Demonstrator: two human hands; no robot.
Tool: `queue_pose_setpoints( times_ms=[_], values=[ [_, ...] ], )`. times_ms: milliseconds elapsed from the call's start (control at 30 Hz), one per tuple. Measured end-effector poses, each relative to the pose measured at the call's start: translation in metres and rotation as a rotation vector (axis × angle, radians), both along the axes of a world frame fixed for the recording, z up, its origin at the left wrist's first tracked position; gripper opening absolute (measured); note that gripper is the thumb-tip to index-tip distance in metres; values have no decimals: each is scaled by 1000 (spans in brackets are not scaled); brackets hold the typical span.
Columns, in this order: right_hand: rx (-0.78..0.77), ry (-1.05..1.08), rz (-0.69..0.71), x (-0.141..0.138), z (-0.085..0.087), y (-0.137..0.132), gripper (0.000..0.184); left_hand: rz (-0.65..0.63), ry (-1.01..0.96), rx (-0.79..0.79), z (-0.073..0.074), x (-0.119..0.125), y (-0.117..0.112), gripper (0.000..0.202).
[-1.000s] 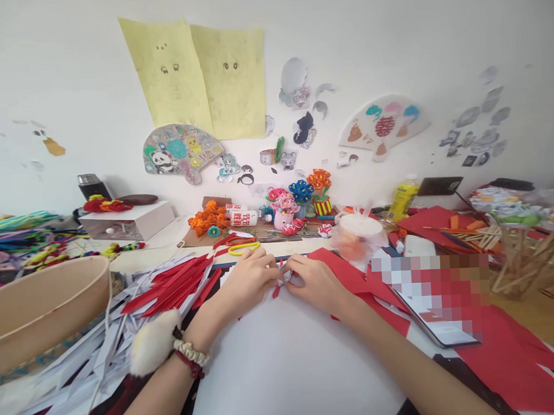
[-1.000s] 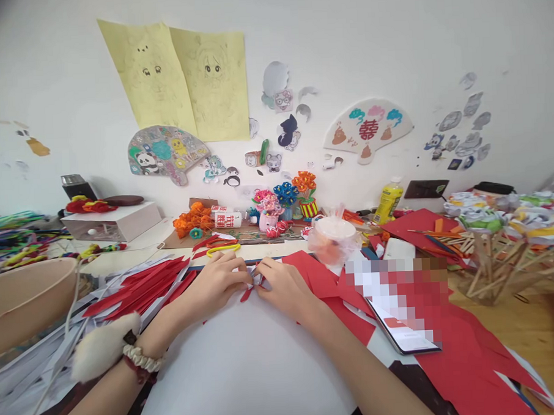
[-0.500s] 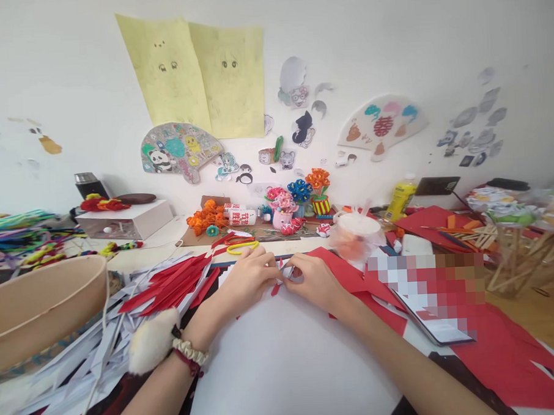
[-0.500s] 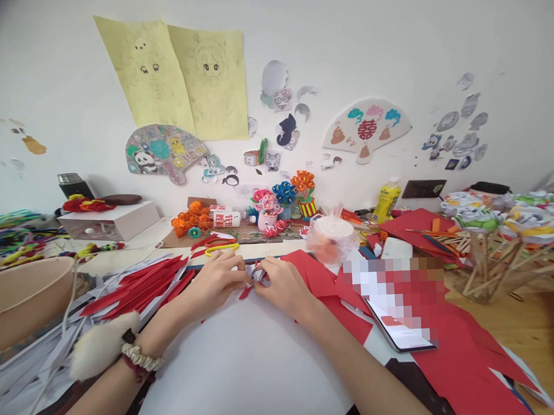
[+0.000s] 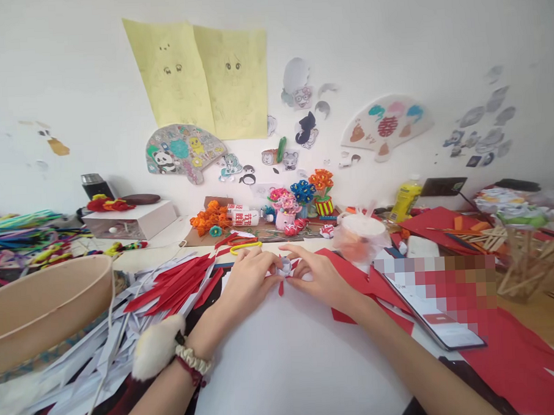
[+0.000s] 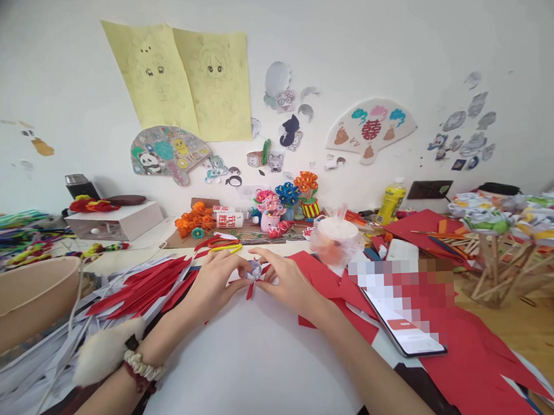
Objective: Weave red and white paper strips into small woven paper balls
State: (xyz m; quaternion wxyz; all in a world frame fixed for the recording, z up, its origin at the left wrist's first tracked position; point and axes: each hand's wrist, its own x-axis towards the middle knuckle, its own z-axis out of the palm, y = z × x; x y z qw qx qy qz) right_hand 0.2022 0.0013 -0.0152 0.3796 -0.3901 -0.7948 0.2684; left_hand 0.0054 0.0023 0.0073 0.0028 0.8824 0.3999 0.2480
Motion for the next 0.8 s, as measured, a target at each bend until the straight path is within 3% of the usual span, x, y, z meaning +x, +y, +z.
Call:
queue_pose_setpoints(
  times_ms=[233,467,800],
  values=[
    [37,-112,-11,-8,1,-9,53,133,-23,-24,-1,4,-5,17],
    [-108,42,-58,-3,-8,3,61,30,20,-5,-2,-4,-1,22],
    [-38,78,-31,-9,-9,-1,58,72,92,96,-8,6,-8,12]
  ],
)
